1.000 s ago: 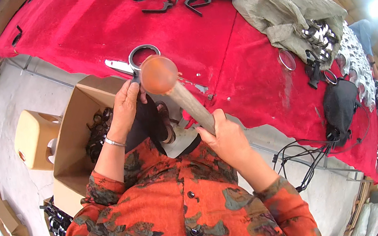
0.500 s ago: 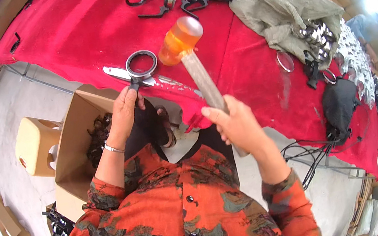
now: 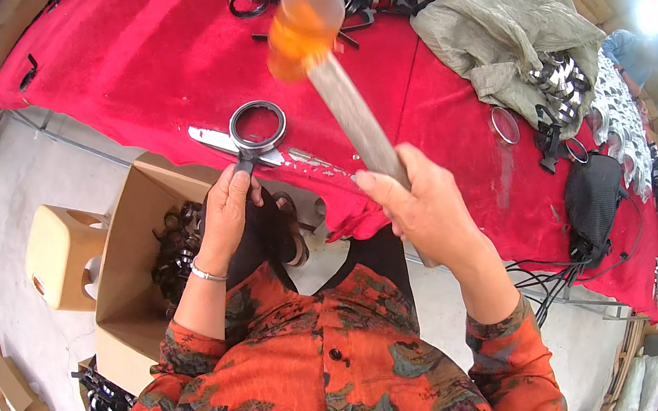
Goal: The recorder uses a rubber mallet to hammer metal rings into plastic holders on a red-clothed table in a factory environment.
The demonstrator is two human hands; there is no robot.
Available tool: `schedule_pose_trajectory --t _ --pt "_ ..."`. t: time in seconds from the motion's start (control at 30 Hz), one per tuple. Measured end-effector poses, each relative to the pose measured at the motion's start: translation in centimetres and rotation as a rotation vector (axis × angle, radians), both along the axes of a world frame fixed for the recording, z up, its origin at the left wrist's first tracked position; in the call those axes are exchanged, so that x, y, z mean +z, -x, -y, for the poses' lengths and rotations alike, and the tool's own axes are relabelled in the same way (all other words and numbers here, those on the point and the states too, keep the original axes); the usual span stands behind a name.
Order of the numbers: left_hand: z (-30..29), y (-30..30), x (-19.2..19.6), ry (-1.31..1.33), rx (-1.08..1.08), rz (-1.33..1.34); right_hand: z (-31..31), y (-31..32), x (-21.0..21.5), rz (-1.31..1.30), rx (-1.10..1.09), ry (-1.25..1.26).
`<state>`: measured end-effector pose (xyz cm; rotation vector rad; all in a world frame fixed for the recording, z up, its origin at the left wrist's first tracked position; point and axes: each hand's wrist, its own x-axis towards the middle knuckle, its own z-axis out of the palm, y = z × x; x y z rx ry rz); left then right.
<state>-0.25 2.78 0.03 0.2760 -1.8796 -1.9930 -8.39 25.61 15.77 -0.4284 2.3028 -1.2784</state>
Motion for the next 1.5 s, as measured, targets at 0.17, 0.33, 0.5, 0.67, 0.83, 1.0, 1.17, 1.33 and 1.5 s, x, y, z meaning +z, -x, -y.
schedule_pose_trajectory --t 0.17,0.33,0.5,0.67,0.83,1.0,1.17,1.33,1.5 --pt "0.0 0.4 0.6 0.065 -0.044 -0.014 2.3 1.4 -3.4 -0.421 0.040 -0.287" --pt "0.2 0.1 0.1 0.042 -0.025 0.007 3.6 3.4 0.3 -0.153 0.071 -0.211" --pt "0.1 -0.1 0.6 0.078 -0.020 0.014 3.8 2.1 -1.6 -0.489 0.166 -0.165" --pt "1.0 -0.1 1.7 0.014 -0.016 0.059 4.3 4.1 -2.2 -0.389 0.238 -0.287" --pt "6.5 -6.9 3.5 -0.072 -0.060 0.231 -1.9 4.7 -1.1 -0.528 0.140 -0.351" --pt "12.7 -12.9 1.8 0.743 0.207 0.691 -10.5 5.8 -4.8 -0.899 -0.027 -0.543" --pt "9.9 -0.9 8.1 0.766 0.313 0.271 -12.2 4.4 -7.0 -1.035 -0.213 -0.518" --pt "5.3 15.3 9.2 1.226 0.247 -0.103 -11.7 4.4 -7.3 -1.142 -0.261 -0.535" --pt "5.0 22.0 7.2 1.446 0.271 0.217 -11.6 4.5 -7.4 -1.157 -0.262 -0.496"
